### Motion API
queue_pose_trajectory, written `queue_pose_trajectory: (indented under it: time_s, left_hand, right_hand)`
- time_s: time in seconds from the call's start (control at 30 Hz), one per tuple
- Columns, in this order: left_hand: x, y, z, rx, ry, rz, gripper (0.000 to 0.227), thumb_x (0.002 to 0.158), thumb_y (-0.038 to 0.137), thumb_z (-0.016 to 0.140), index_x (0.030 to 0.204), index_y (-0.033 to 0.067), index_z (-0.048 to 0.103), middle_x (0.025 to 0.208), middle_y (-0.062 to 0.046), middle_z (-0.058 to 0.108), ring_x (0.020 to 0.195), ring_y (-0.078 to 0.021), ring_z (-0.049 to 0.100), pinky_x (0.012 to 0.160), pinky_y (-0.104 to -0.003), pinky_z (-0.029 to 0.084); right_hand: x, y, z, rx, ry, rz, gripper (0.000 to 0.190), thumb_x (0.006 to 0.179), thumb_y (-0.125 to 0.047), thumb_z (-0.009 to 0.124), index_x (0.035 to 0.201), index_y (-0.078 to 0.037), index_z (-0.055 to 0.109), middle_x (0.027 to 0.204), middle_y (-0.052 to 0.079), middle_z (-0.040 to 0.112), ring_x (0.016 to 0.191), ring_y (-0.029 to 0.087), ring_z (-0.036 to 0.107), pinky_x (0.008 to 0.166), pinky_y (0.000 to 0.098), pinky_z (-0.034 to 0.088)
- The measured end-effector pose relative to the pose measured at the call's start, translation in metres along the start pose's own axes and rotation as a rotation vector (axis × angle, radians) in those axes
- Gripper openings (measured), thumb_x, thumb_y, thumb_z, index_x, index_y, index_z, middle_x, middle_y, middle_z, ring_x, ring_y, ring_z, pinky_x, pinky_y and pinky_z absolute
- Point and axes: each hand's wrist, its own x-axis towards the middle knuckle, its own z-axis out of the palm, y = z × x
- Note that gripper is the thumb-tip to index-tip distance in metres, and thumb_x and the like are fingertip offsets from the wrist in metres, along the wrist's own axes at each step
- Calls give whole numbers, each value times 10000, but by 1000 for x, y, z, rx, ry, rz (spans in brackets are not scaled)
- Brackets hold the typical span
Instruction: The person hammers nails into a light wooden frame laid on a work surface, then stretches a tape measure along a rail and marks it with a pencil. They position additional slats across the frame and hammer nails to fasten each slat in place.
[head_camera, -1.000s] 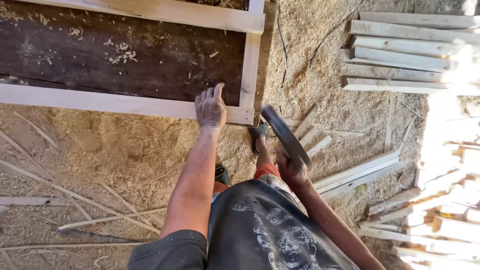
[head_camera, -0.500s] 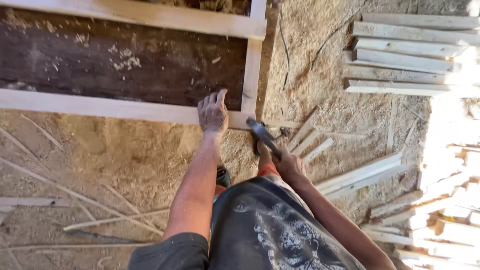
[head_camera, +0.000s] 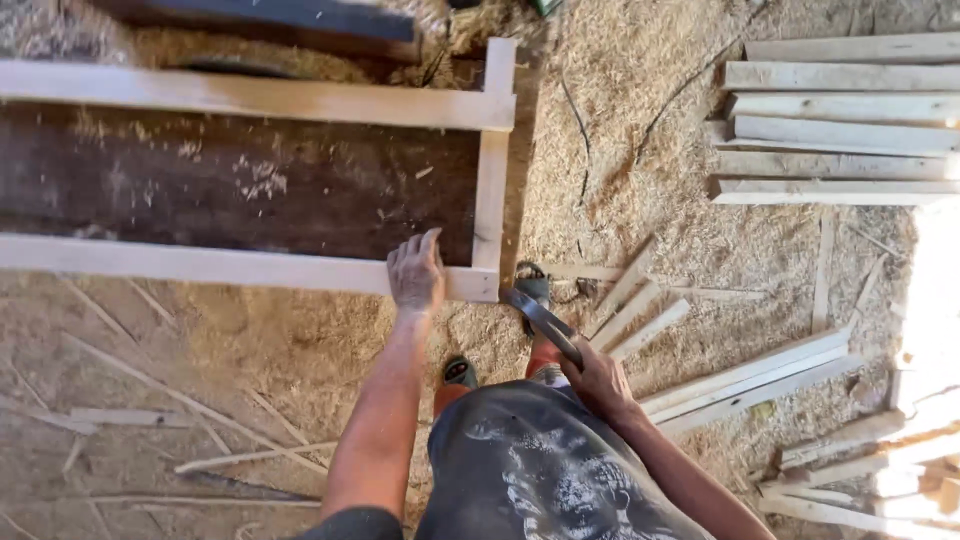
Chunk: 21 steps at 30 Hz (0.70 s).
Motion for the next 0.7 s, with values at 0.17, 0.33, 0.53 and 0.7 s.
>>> queue_pose_trajectory:
  time_s: [0.17, 0.33, 0.53, 0.7]
  left_hand:
    - [33, 39, -14, -32, 37, -52, 337, 1030, 302, 635, 1330, 150, 633, 1232, -94, 711, 1127, -286, 665, 998, -455, 497]
    - [111, 93, -19, -179, 55, -96, 652, 950, 485, 694, 1384, 14, 573, 1241, -193, 675, 1159, -333, 626, 996, -473, 503]
    - [186, 169, 13, -140, -81, -587, 938, 684, 740, 819, 1219, -3, 615, 1216, -199, 621, 1143, -327, 569, 976, -488, 495]
    - [188, 168, 54, -92, 279, -718, 793, 717, 634, 869, 1125, -14, 666, 1135, -203, 648, 1102, -388, 573, 949, -551, 475]
  right_hand:
    - [-30, 80, -23, 139, -4, 169, 359, 921, -440, 667, 920, -82, 657, 715, 223, 668, 670, 395, 667, 625, 513, 517]
    - [-21, 132, -49, 187, 30, 409, 386, 919, -443, 650, 961, -61, 678, 675, 167, 666, 617, 296, 665, 604, 477, 519]
    - [15, 141, -93, 202, 99, 559, 425, 950, -453, 641, 860, -38, 674, 598, 123, 647, 544, 227, 635, 557, 436, 519]
    - [20, 141, -102, 420, 127, 690, 427, 930, -418, 651, 768, -24, 622, 522, 83, 583, 442, 182, 588, 434, 382, 490]
